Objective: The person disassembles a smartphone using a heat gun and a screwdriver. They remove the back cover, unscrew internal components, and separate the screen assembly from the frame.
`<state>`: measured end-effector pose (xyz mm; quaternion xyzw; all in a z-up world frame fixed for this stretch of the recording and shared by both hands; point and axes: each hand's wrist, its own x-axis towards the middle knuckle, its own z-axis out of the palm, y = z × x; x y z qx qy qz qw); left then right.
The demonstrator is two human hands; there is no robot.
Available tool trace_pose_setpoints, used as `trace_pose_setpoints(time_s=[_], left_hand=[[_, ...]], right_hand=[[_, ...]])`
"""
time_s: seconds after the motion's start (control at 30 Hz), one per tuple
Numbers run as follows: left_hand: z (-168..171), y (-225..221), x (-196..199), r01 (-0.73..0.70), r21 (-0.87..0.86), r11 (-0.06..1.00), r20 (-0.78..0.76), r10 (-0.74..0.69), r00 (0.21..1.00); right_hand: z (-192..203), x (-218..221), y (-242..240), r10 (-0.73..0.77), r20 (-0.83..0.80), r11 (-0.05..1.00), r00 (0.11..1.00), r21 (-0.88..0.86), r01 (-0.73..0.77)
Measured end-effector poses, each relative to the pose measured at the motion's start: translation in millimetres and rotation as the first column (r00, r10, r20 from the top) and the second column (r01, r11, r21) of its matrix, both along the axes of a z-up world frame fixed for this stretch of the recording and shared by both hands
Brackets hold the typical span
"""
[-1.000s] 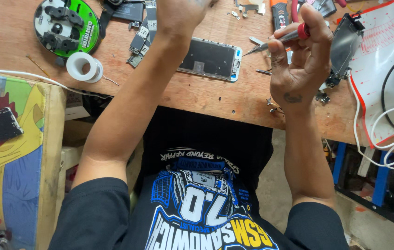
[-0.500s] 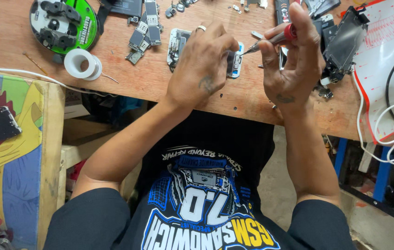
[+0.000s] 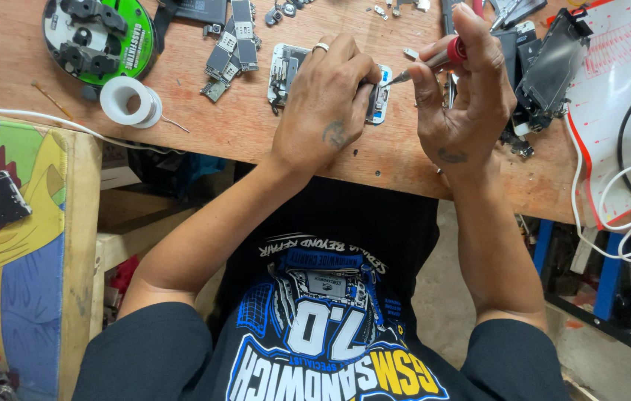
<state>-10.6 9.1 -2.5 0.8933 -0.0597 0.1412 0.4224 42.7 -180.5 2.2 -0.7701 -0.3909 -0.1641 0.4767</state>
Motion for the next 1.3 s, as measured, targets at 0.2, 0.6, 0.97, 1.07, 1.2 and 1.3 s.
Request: trace_pose_setpoints(time_s=[0.2,0.6,0.97,1.07,1.2,1.3], left_hand=[[-1,0,-1,-0.012,0.001,1.0,0.018,0.012,1.0],[1,-1,-1,-0.017,-0.011,1.0,-0.024,0.017,1.0],[10,2,-2,-0.002,-0.004,1.0,0.013,0.002,1.0],[13,-1,-1,-0.019,0.001,1.0,-0.018,0.019,1.0],[15,-3,5,-0.007,0.032,0.999,-0.057,0.009,0.998],[16,-3,8,0.017,0.045,0.999,-0.048,-0.014,0.999]], right_hand=[[-1,-1,1,0.005,-0.007,1.0,1.0,0.012,-0.005],[10,-2,6,-0.098,0.161,0.989,0.982,-0.09,0.114],[28,-4,14,0.111,-0.014,0.993,0.994,-0.036,-0.112],[28,-7,14,-0.03,0.064,0.993,0.998,-0.108,0.037],[29,-9,15,-0.011,0.007,0.999,1.0,-0.039,0.011],[30,-10,15,-0.02,0.126,0.997,0.992,-0.076,0.03]])
